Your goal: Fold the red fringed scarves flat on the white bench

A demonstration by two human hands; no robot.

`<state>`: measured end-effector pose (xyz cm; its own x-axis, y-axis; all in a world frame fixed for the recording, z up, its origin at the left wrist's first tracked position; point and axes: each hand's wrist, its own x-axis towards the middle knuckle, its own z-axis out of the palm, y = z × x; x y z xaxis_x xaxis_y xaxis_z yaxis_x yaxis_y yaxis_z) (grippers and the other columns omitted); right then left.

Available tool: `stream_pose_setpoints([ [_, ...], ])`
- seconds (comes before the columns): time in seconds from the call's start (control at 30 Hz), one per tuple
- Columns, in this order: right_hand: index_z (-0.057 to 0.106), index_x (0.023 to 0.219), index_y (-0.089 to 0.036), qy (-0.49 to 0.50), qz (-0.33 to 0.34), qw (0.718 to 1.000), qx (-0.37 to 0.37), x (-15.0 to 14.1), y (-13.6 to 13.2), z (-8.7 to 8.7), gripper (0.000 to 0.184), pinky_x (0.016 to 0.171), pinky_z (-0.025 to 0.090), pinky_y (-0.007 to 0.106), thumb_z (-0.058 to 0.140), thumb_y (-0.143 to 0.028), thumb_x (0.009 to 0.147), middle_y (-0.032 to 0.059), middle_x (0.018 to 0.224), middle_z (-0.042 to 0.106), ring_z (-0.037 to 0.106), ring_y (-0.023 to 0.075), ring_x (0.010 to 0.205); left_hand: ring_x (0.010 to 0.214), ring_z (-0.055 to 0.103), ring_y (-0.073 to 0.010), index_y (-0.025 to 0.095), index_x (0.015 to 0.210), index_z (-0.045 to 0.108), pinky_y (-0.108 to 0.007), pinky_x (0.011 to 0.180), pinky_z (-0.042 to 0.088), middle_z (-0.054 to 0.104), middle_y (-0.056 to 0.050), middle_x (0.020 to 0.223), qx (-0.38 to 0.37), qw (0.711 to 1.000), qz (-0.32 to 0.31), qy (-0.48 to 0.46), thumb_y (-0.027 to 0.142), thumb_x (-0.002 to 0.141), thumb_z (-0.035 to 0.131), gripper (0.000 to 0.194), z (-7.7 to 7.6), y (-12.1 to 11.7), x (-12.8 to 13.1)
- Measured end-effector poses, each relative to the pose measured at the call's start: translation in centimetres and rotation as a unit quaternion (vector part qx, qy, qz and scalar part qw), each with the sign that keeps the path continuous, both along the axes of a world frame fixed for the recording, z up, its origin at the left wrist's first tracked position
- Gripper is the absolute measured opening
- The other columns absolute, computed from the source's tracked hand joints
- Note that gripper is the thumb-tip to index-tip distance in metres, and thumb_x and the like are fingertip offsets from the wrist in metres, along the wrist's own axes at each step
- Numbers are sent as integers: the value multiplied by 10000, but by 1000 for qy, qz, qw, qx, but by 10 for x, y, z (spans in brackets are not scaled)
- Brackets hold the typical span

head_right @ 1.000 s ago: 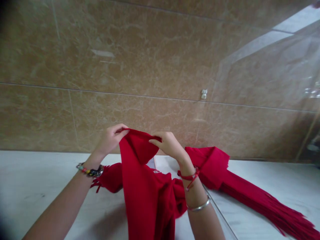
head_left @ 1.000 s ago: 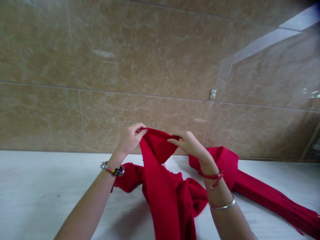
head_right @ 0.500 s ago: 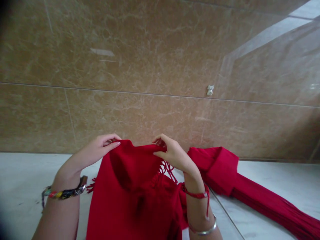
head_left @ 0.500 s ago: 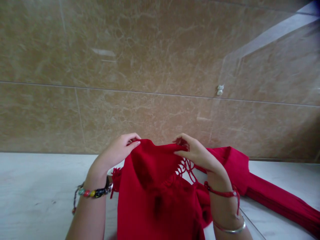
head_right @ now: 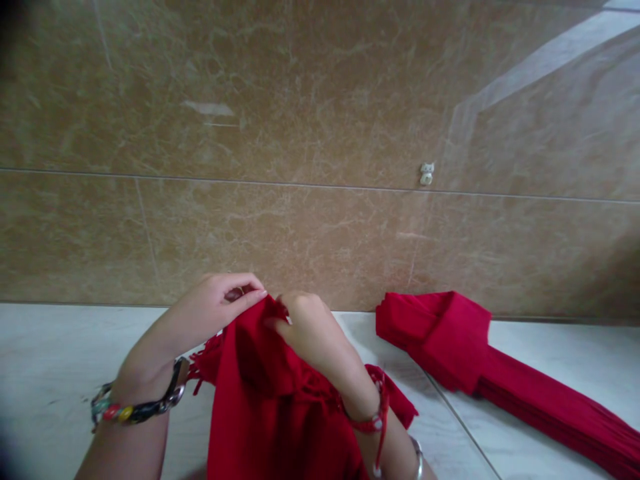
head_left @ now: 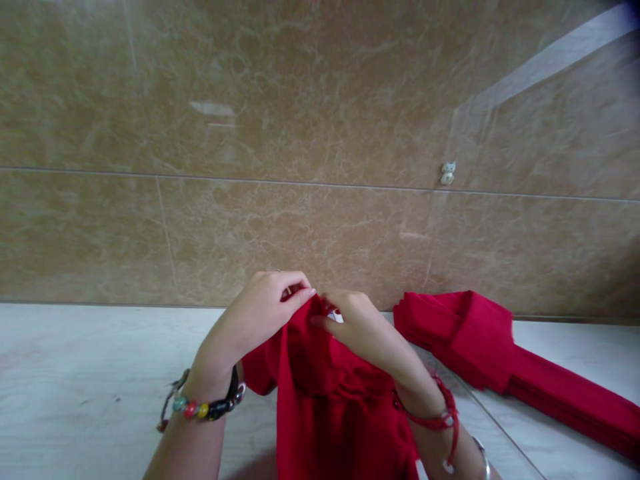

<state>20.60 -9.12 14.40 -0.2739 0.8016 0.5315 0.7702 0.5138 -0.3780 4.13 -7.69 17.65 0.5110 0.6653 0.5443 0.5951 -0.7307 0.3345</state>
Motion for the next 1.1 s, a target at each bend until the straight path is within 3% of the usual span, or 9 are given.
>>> stream_pose_setpoints([
  [0.13,663,742,-181,35,-14,999,11,6,6,3,213,594,381,221,464,-117,789,26,717,672,585,140,659,610,550,-111,192,719,613,-211,599,383,640,25,678,11,1000,29,4,316,821,441,236,1,2,-3],
  [0.37,667,774,-210,69,-32,994,83,36,4,12,218,622,428,241,454,-163,780,22,740,688,609,158,664,747,571,-162,207,774,632,-261,705,405,652,-18,809,38,995,83,43,213,792,455,178,-9,19,-3],
  [0.5,666,742,-205,71,-115,985,112,55,7,13,197,643,435,264,476,-160,771,37,741,691,620,179,688,767,576,-182,194,790,645,-280,708,405,655,-45,825,21,991,117,56,153,771,448,203,-13,25,1],
  [0.6,672,737,-195,39,-158,982,94,63,12,11,181,665,443,283,501,-141,758,63,754,691,629,202,721,738,590,-176,186,789,647,-267,683,409,666,-38,800,-30,995,87,33,171,783,452,195,-11,21,7],
  [0.67,674,846,-184,25,-121,990,70,59,13,9,158,708,453,292,554,-169,745,77,844,692,630,208,788,695,592,-163,189,779,646,-249,650,411,667,-22,758,-63,997,42,14,217,800,454,195,-10,17,11],
  [0.77,618,1051,-179,26,-3,999,40,43,13,6,369,795,447,295,653,-250,691,79,1023,659,603,203,925,666,582,-149,194,762,651,-236,632,405,664,-10,736,-67,998,0,10,245,804,457,205,-9,9,17],
  [0.87,654,968,-203,22,66,998,6,25,11,7,255,767,448,268,621,-224,715,35,942,684,613,172,871,662,566,-136,197,753,657,-229,641,393,660,-6,745,-45,999,-9,24,227,787,478,185,-8,5,19],
  [0.97,678,769,-202,39,64,997,-24,20,8,9,130,655,447,236,549,-202,759,3,732,691,614,139,691,629,547,-130,193,743,648,-225,613,379,647,-1,714,-43,998,6,34,265,778,507,162,-9,4,15],
  [1.1,639,724,-184,98,6,995,31,33,8,11,135,615,436,248,528,-250,762,20,704,674,590,143,651,598,534,-130,191,713,638,-225,566,355,640,1,682,-58,996,-1,71,299,770,520,169,-10,8,6],
])
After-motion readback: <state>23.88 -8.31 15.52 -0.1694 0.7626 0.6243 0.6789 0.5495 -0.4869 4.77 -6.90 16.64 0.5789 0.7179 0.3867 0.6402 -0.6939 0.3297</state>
